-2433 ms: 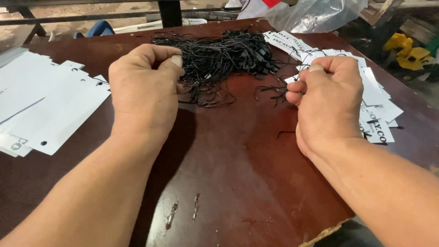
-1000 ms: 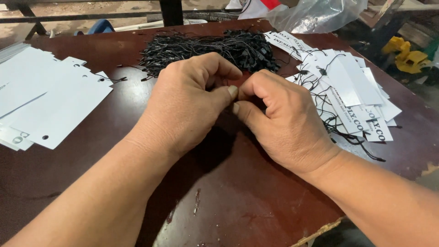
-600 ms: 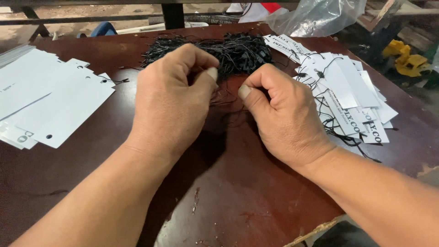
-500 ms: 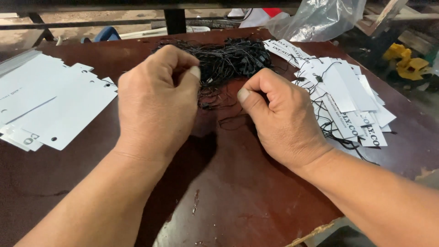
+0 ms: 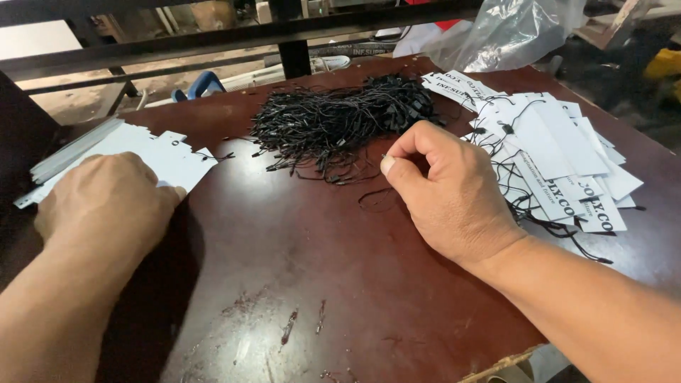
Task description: Attaching black plastic loop fasteners to white paper product tags by threading them through pre-punched holes at a fast pace.
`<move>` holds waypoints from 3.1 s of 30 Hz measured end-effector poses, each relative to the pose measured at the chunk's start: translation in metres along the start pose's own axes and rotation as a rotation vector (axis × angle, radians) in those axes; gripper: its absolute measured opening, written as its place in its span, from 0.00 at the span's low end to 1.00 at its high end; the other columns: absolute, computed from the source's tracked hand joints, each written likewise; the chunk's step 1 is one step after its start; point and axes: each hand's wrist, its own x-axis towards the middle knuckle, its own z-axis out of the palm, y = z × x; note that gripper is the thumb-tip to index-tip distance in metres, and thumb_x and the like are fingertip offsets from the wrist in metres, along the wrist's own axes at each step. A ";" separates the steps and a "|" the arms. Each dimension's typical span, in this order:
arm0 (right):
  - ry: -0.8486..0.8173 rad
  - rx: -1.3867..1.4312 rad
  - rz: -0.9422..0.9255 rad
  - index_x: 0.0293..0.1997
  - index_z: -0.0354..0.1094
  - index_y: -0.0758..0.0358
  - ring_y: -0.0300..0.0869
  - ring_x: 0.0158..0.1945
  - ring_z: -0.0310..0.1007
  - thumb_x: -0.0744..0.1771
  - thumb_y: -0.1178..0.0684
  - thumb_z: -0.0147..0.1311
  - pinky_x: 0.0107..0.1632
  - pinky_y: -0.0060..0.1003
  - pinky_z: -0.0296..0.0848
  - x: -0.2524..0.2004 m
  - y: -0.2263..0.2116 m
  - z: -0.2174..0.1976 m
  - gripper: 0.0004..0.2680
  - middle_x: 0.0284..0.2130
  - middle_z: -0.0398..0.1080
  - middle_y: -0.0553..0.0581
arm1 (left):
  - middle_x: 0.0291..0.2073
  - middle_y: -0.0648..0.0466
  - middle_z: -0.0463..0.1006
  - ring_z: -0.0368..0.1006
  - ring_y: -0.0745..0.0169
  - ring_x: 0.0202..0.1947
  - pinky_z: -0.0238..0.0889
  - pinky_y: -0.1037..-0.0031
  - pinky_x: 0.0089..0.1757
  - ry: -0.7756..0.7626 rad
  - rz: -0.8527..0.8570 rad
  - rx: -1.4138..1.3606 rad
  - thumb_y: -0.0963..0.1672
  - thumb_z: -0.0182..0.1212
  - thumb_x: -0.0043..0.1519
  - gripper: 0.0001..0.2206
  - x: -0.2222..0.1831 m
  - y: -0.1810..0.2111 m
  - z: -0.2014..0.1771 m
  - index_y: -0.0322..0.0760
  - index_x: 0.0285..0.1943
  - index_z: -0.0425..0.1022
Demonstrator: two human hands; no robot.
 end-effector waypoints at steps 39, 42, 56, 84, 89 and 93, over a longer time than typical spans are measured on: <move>-0.004 0.026 -0.257 0.31 0.67 0.56 0.39 0.30 0.70 0.66 0.56 0.52 0.36 0.35 0.67 0.000 0.007 0.000 0.04 0.26 0.72 0.47 | 0.23 0.66 0.78 0.63 0.71 0.21 0.60 0.75 0.29 -0.028 0.303 -0.965 0.44 0.62 0.56 0.10 -0.098 0.094 -0.030 0.55 0.43 0.85; 0.017 0.027 -0.264 0.33 0.69 0.58 0.40 0.32 0.70 0.66 0.56 0.52 0.38 0.36 0.67 0.001 0.011 0.002 0.03 0.27 0.73 0.49 | 0.25 0.61 0.74 0.71 0.59 0.28 0.59 0.62 0.30 0.380 0.659 -0.780 0.48 0.68 0.59 0.02 -0.072 0.091 0.007 0.55 0.35 0.85; 0.022 0.029 -0.147 0.34 0.71 0.55 0.36 0.29 0.70 0.66 0.52 0.56 0.35 0.34 0.68 0.001 0.005 -0.001 0.03 0.26 0.74 0.45 | 0.37 0.60 0.86 0.79 0.55 0.41 0.67 0.64 0.39 -0.195 0.474 -0.709 0.47 0.56 0.54 0.14 -0.108 0.108 -0.023 0.57 0.47 0.81; -0.144 0.084 0.085 0.35 0.76 0.52 0.32 0.26 0.71 0.69 0.49 0.50 0.27 0.32 0.67 0.006 0.005 -0.003 0.08 0.24 0.76 0.45 | 0.21 0.65 0.68 0.57 0.71 0.23 0.53 0.74 0.30 -0.233 0.458 -1.153 0.46 0.62 0.65 0.09 -0.096 0.128 0.013 0.47 0.30 0.73; -0.268 0.376 0.059 0.22 0.56 0.54 0.36 0.25 0.59 0.67 0.35 0.41 0.30 0.33 0.59 0.001 0.005 -0.013 0.17 0.19 0.59 0.46 | 0.27 0.61 0.77 0.68 0.62 0.30 0.62 0.66 0.36 -0.100 0.520 -1.007 0.48 0.55 0.67 0.08 -0.093 0.132 0.028 0.48 0.36 0.71; -0.233 0.191 0.045 0.31 0.75 0.56 0.32 0.30 0.66 0.64 0.46 0.54 0.37 0.29 0.67 0.003 -0.004 -0.012 0.08 0.24 0.72 0.43 | 0.30 0.61 0.80 0.71 0.60 0.33 0.63 0.65 0.38 -0.116 0.508 -0.999 0.47 0.52 0.65 0.06 -0.094 0.132 0.028 0.48 0.36 0.71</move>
